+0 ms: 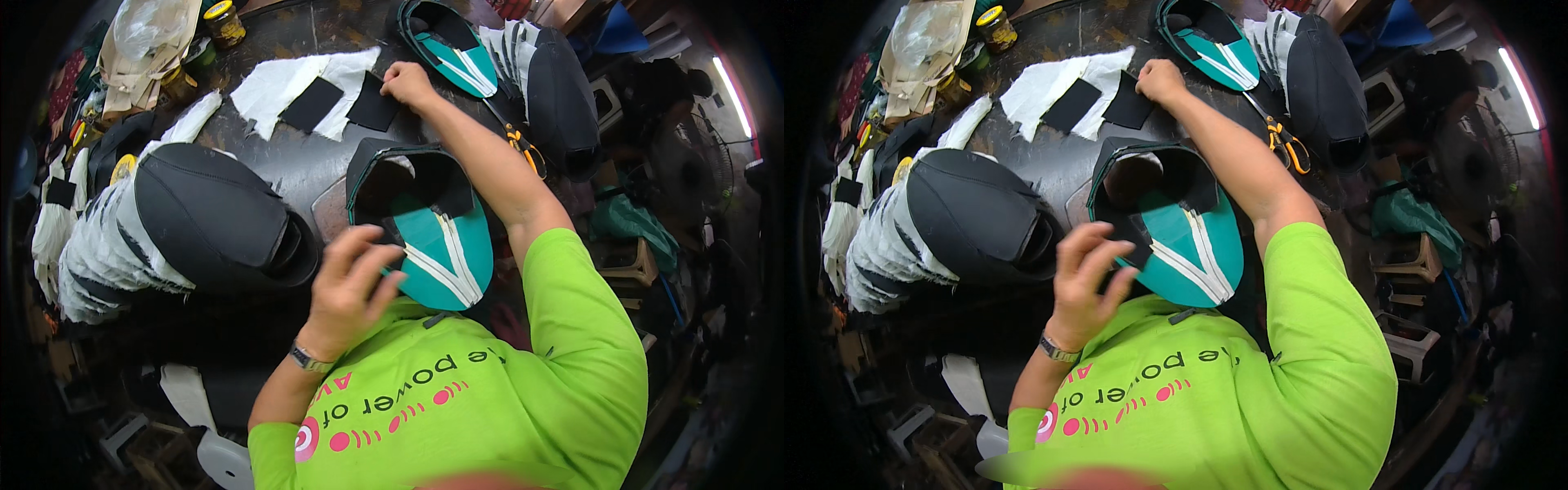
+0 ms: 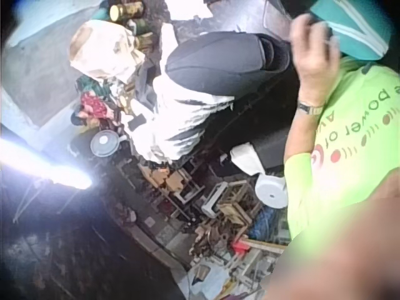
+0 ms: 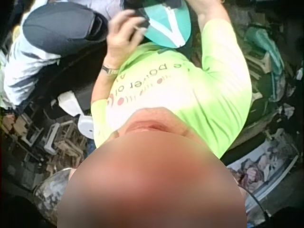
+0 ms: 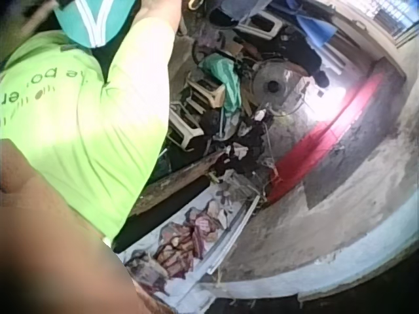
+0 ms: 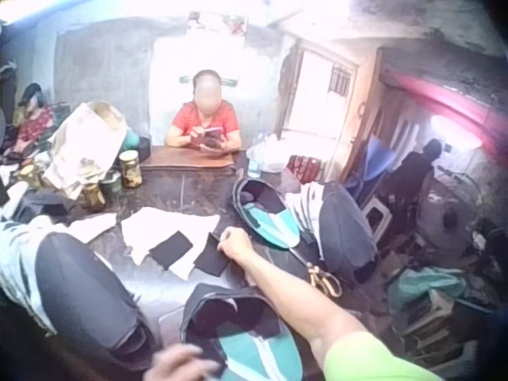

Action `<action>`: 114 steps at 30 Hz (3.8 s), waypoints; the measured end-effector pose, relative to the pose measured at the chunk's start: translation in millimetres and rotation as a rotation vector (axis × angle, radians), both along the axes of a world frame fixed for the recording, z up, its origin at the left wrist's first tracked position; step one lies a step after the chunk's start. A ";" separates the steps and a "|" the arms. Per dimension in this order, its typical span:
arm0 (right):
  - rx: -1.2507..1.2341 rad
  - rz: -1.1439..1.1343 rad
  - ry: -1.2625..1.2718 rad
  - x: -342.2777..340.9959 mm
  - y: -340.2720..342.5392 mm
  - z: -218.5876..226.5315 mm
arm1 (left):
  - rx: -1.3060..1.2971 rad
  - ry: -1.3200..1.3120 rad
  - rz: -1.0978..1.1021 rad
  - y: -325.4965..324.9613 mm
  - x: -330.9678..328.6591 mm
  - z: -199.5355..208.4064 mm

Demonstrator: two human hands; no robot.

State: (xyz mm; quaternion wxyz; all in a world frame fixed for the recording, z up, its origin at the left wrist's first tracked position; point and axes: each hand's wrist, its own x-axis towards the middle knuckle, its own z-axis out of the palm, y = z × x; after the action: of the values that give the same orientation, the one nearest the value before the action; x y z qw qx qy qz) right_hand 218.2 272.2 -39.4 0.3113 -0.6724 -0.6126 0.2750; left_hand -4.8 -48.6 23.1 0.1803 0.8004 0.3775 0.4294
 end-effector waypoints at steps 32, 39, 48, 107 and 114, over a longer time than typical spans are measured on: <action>0.298 0.823 -0.056 85.9 -284.9 212.3 | 0.250 0.099 -0.144 26.4 53.1 101.2; -0.105 0.593 0.620 72.2 -253.2 175.8 | -0.660 -0.410 -0.452 0.1 31.7 45.6; -0.392 0.633 0.959 40.6 -330.6 62.2 | -0.620 -0.425 -0.082 -28.3 -2.1 -29.0; 0.457 0.212 -0.236 21.6 -268.1 34.7 | -0.168 0.248 0.195 38.1 28.9 -28.4; 0.508 0.168 -0.221 21.5 -271.7 30.3 | -0.149 0.227 0.201 41.0 30.7 -32.6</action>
State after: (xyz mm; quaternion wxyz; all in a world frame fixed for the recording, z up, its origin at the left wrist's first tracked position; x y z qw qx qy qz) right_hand 239.7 0.5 -9.1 0.3773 -0.5457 -0.7456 0.0628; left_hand 26.0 -7.6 -9.5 0.1515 0.7863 0.5046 0.3227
